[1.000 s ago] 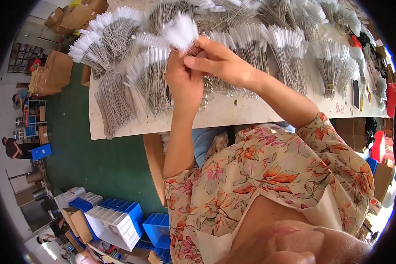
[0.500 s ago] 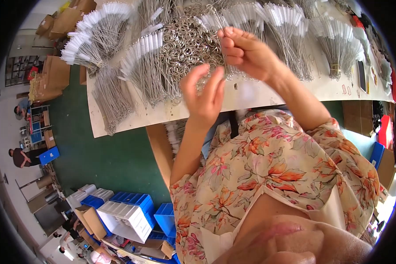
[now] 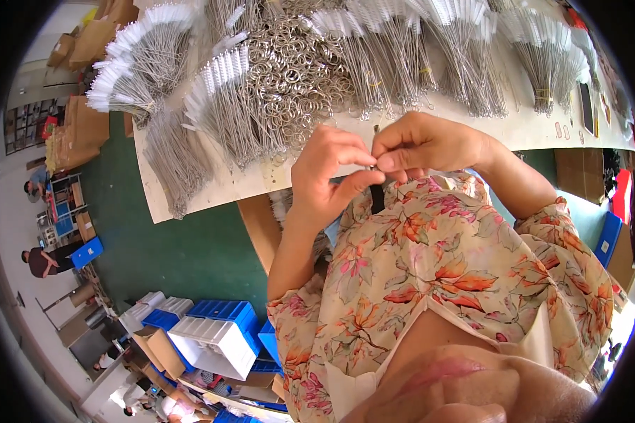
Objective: Manually assembling metal ring components onto small white industrial cleaning brushes at a workshop table.
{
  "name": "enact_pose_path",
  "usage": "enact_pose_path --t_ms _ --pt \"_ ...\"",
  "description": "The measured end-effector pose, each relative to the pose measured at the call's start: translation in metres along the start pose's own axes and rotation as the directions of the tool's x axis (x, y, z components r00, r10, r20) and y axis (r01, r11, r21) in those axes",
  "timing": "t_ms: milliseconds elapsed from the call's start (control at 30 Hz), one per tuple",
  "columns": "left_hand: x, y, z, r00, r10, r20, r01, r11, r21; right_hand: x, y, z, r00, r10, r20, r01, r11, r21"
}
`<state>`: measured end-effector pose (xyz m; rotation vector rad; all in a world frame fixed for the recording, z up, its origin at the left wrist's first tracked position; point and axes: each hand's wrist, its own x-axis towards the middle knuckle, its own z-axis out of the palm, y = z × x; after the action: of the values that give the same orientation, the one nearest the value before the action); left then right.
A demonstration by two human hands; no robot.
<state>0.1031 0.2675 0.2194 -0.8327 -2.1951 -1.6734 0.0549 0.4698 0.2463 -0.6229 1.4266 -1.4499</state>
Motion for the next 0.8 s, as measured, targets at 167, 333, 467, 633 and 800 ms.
enact_pose_path --t_ms 167,333,467,633,800 --pt "0.026 0.002 0.014 0.962 0.143 0.234 -0.165 0.983 0.078 -0.032 0.018 -0.007 0.989 0.146 0.014 -0.141 0.925 0.354" --pt "0.063 -0.067 0.003 0.992 -0.122 0.042 0.105 0.950 0.294 -0.055 0.042 -0.029 0.783 -0.344 -0.519 -0.467 0.227 -0.855" --pt "0.109 -0.129 -0.015 0.980 0.141 0.142 -0.199 0.614 0.764 -0.044 0.091 -0.030 0.834 -0.211 -0.510 -0.510 0.062 -0.858" --pt "0.109 -0.127 -0.020 0.960 0.249 0.126 -0.256 0.608 0.751 -0.040 0.060 -0.028 0.749 -0.371 -0.549 -0.217 0.646 -0.732" --pt "0.099 -0.101 -0.039 0.980 -0.085 -0.180 0.166 0.845 0.509 -0.010 0.017 -0.029 0.749 -0.373 -0.548 0.167 0.906 -0.389"
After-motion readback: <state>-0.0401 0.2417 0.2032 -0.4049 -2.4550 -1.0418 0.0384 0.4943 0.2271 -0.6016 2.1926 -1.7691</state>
